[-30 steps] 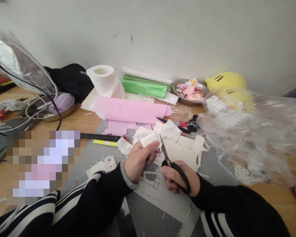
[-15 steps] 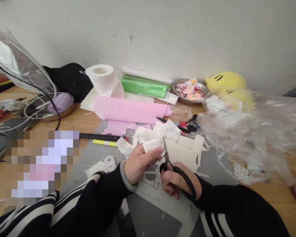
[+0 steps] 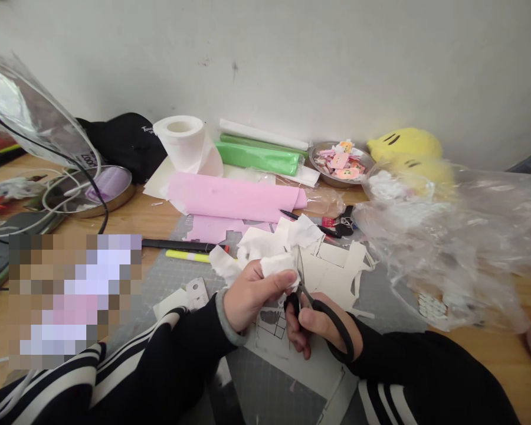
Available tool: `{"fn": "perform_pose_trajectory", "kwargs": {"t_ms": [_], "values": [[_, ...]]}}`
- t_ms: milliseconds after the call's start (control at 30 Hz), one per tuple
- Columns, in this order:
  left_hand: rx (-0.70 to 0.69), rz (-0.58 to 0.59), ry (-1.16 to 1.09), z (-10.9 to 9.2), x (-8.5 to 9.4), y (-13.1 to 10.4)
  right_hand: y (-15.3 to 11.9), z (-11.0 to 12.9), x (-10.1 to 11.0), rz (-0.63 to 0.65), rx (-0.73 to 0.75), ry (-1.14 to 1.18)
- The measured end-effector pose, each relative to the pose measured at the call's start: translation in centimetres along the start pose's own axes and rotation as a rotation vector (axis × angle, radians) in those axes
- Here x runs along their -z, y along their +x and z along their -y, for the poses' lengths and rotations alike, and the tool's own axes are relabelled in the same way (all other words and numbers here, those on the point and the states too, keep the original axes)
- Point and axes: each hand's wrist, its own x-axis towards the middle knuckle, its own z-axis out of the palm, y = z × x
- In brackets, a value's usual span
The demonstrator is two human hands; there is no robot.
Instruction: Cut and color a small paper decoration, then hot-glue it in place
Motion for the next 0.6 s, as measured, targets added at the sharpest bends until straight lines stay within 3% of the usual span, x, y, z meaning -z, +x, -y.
{"fn": "perform_pose_trajectory", "kwargs": {"t_ms": [233, 333, 433, 500, 600], "values": [[-0.018, -0.014, -0.015, 0.35, 0.31, 0.16, 0.32, -0.11, -0.70, -0.181, -0.061, -0.132], [-0.007, -0.006, -0.008, 0.31, 0.27, 0.10, 0.23, -0.01, -0.42, -0.106, -0.043, -0.091], [0.050, 0.080, -0.005, 0.19, 0.16, -0.06, 0.09, -0.03, 0.01, -0.009, 0.000, -0.026], [0.077, 0.121, -0.008, 0.14, 0.13, -0.13, 0.07, -0.18, 0.14, -0.005, 0.018, -0.023], [0.049, 0.083, -0.002, 0.11, 0.18, -0.10, 0.14, -0.44, -0.01, -0.049, 0.023, -0.058]]}}
